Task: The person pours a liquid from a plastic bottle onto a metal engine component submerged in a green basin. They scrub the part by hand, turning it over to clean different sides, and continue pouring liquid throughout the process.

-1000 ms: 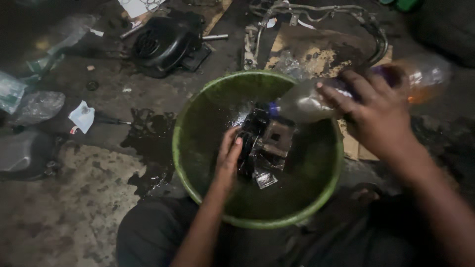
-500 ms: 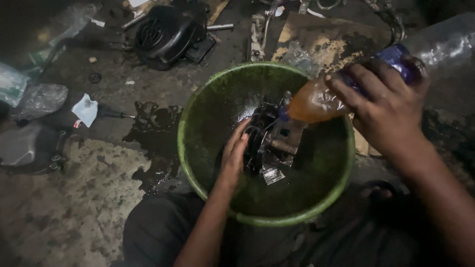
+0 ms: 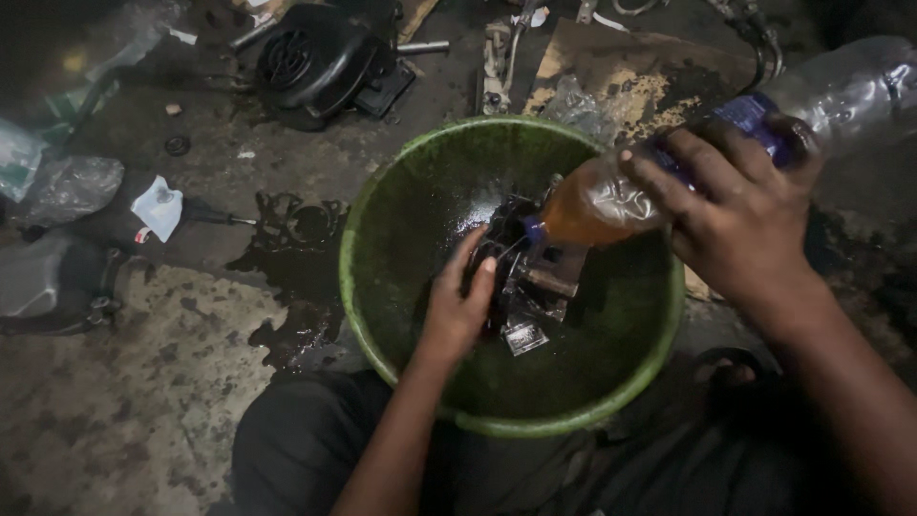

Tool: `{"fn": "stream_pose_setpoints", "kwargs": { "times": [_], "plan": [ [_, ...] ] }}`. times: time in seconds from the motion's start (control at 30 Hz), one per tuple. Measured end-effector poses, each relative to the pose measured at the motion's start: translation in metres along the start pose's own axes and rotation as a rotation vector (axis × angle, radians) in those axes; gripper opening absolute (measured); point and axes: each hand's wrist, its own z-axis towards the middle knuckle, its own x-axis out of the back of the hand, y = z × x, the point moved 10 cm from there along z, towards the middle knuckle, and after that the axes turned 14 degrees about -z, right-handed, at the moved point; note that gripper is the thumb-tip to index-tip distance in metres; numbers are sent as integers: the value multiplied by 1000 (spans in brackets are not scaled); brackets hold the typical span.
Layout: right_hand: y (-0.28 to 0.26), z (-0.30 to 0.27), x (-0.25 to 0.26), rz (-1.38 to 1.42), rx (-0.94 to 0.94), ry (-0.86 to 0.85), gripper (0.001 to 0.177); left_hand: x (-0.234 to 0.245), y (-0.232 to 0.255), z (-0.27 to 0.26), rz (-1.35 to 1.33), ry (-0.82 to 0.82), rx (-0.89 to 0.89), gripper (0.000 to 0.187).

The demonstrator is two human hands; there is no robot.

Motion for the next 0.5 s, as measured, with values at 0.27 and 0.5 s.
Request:
{"fn": "stream_pose_setpoints", "kwargs": {
  "times": [0.27, 0.5],
  "plan": [
    [-6, -30, -43, 388, -118, -105, 63, 2, 22, -1, 392, 8, -41, 41],
    [-9, -48, -49, 340, -91, -178, 68, -9, 38, -9, 350, -171, -192, 52]
  ]
}}
